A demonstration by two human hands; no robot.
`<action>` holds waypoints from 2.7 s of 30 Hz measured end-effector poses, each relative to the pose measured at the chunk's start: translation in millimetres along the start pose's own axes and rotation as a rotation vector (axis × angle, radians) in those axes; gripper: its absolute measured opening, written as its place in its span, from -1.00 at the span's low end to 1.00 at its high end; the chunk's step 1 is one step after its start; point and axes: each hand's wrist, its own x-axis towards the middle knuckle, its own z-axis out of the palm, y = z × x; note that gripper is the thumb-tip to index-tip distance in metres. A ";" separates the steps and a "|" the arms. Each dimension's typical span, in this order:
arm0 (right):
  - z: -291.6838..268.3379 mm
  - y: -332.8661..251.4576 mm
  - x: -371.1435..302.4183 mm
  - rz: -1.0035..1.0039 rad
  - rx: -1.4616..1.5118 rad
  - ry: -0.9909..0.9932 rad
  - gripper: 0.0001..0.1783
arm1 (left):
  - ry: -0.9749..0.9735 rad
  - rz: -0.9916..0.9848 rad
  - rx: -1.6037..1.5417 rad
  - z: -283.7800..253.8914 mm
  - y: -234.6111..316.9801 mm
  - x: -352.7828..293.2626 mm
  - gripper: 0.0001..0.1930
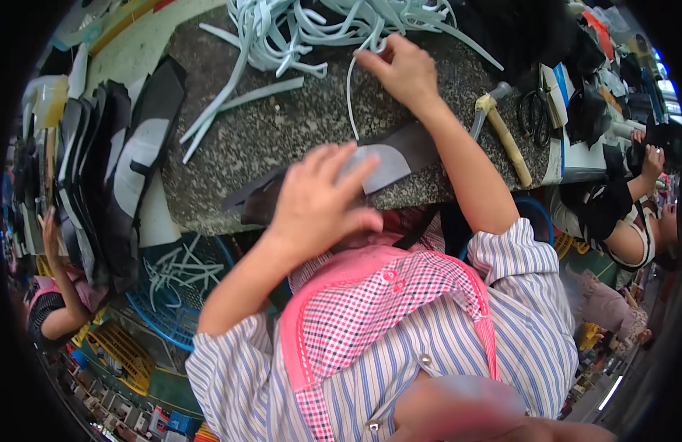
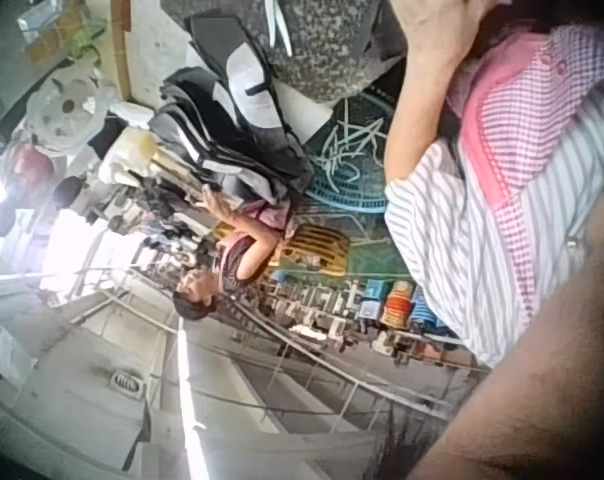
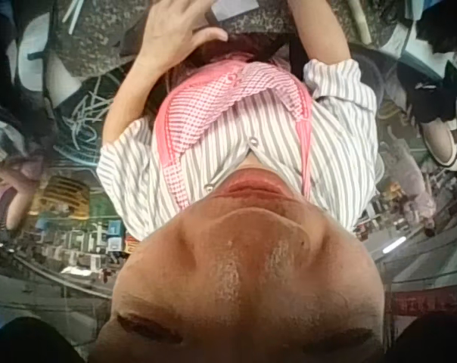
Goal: The person attaches white strips along the edges of leather shoe pieces, folds the edges over the strips by hand, and presses them down.
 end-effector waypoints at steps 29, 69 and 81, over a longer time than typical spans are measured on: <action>-38.7 -40.8 -92.0 -0.026 1.332 -0.284 -0.84 | 0.230 -0.037 -0.248 -17.4 -42.3 21.2 -0.31; 35.8 -89.0 -114.5 -0.253 0.408 -0.096 -0.86 | 0.237 -0.601 -0.227 -33.8 -79.1 -55.0 -0.88; 43.3 -91.7 -112.9 -0.296 0.153 -0.112 -0.85 | 0.462 -0.416 -0.125 -20.9 -69.4 -65.1 -0.80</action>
